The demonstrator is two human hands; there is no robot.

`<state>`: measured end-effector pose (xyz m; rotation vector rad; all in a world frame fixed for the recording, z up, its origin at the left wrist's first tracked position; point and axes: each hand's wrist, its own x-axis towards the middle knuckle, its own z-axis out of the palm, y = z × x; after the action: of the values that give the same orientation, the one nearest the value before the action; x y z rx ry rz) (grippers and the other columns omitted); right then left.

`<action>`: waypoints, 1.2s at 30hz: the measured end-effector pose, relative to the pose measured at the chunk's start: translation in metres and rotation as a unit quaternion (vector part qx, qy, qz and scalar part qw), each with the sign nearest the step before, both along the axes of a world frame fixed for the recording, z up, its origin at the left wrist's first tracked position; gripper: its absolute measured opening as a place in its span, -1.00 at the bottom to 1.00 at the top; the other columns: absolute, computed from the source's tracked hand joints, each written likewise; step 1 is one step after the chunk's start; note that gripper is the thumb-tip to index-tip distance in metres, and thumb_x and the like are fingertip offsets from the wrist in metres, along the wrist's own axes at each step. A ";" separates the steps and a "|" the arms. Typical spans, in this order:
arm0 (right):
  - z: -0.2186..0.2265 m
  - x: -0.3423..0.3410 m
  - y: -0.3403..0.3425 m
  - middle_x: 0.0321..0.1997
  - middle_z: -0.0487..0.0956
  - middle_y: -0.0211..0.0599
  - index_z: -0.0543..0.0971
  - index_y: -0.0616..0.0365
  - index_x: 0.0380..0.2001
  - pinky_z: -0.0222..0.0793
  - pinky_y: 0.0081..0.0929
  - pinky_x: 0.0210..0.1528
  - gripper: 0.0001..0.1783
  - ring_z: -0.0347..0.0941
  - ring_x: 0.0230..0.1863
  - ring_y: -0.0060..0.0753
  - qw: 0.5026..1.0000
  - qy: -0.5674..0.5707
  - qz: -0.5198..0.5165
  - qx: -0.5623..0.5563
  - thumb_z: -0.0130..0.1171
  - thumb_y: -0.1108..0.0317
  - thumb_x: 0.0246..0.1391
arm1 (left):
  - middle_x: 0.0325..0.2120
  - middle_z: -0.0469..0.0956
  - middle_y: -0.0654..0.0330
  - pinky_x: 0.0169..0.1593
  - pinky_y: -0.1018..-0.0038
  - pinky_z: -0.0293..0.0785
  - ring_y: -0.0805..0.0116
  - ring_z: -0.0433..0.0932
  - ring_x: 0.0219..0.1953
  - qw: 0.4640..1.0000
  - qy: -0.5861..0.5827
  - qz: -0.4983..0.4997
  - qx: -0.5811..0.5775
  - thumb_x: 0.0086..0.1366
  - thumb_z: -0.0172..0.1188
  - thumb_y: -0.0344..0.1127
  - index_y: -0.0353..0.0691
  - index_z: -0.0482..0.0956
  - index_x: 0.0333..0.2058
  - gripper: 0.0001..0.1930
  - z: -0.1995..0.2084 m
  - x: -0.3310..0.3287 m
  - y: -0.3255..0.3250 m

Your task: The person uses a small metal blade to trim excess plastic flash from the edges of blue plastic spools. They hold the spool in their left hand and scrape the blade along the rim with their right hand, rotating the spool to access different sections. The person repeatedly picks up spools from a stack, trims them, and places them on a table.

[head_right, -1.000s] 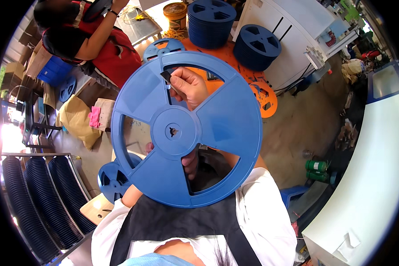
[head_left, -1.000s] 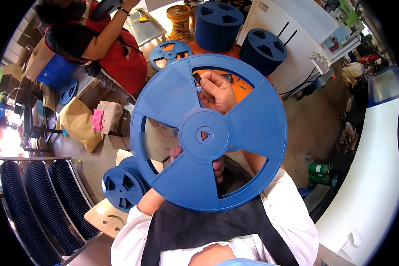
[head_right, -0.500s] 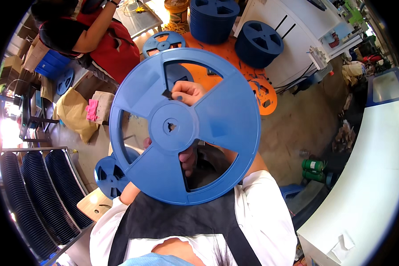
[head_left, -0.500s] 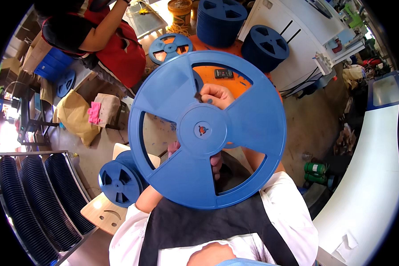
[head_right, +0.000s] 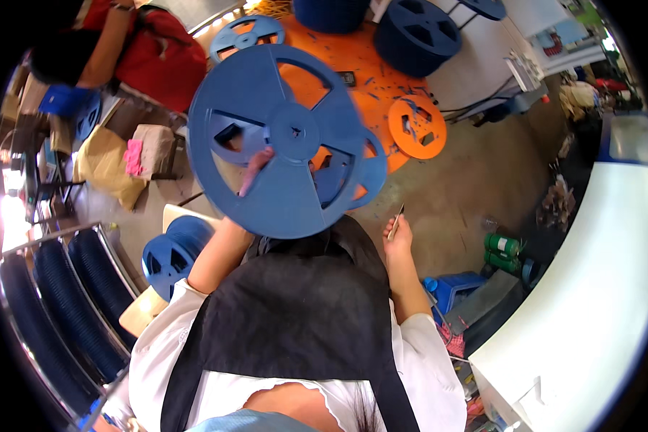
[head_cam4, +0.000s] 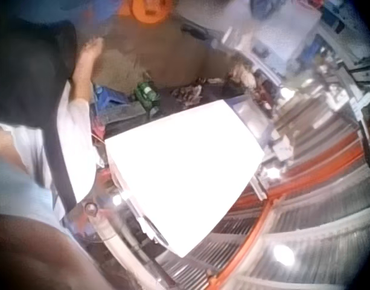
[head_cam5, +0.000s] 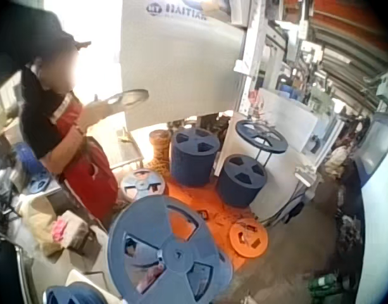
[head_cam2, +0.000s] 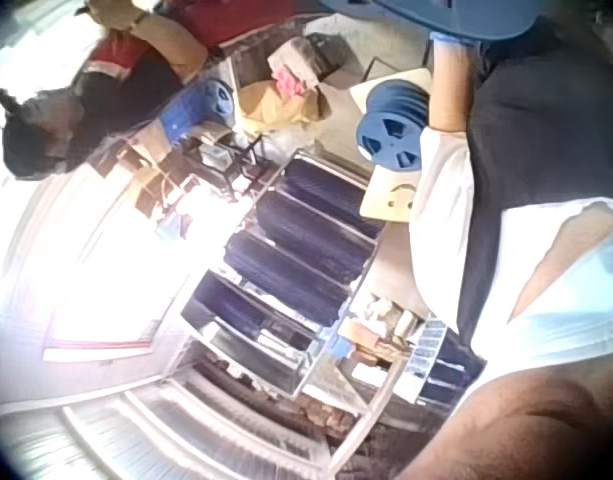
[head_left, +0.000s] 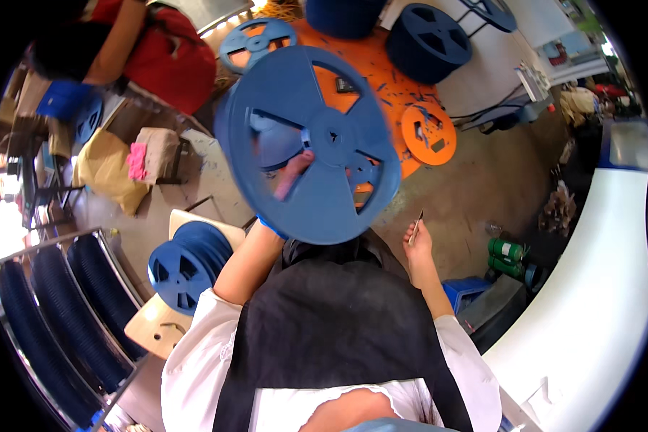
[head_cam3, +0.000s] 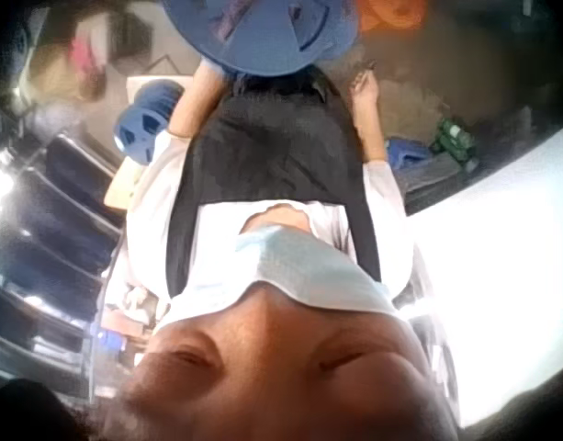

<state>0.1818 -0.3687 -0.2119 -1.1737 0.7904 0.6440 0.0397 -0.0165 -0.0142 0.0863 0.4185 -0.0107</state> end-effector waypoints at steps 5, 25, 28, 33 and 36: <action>0.000 -0.021 -0.046 -0.49 0.52 -0.41 0.48 0.00 -0.32 0.29 -0.51 -0.58 -0.79 0.38 -0.58 -0.51 0.996 -0.042 -0.042 -0.064 0.08 0.15 0.37 | 0.06 0.53 -0.05 0.06 0.26 0.51 0.16 0.54 0.10 0.716 0.182 -0.169 0.652 0.14 0.32 -0.06 -0.21 0.07 0.46 -0.04 -0.119 0.086 -0.029; 0.023 0.020 -0.010 -0.55 0.51 -0.45 0.43 0.02 -0.34 0.26 -0.60 -0.58 -0.79 0.35 -0.64 -0.61 0.955 -0.095 0.216 -0.179 0.09 0.19 0.37 | -0.02 0.52 0.03 0.06 0.13 0.45 -0.03 0.50 0.01 0.350 0.221 -0.004 0.910 0.02 0.18 -0.47 -0.14 0.47 0.16 -0.38 -0.236 0.091 0.002; 0.027 0.027 0.005 -0.51 0.52 -0.47 0.46 0.02 -0.30 0.26 -0.63 -0.56 -0.81 0.36 -0.61 -0.63 0.946 -0.095 0.249 -0.184 0.10 0.19 0.37 | 0.08 0.51 0.03 0.15 0.06 0.41 -0.11 0.45 0.15 0.248 0.359 -0.085 0.896 0.04 0.18 -0.45 -0.16 0.39 0.26 -0.30 -0.227 0.055 0.129; 0.023 0.026 0.006 -0.54 0.51 -0.49 0.49 0.02 -0.29 0.24 -0.64 -0.59 -0.83 0.36 -0.61 -0.66 0.931 -0.108 0.289 -0.194 0.12 0.20 0.35 | 0.49 0.01 0.07 0.47 -0.14 -0.13 -0.19 -0.10 0.51 0.170 0.303 -0.396 0.850 -0.16 0.51 0.15 0.18 -0.19 0.51 0.33 -0.221 0.030 0.244; 0.023 0.022 -0.001 -0.54 0.51 -0.49 0.49 0.02 -0.29 0.23 -0.63 -0.60 -0.83 0.37 -0.61 -0.66 0.925 -0.111 0.286 -0.223 0.14 0.20 0.34 | 0.39 0.22 0.02 0.47 -0.07 -0.06 -0.14 0.08 0.46 0.140 0.216 -0.409 0.875 -0.10 0.51 0.06 0.16 -0.11 0.50 0.25 -0.229 0.031 0.268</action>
<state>0.2036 -0.3702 -0.1888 -1.8961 0.3972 0.8097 0.0708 0.2516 -0.2429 2.8738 0.6918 -0.6939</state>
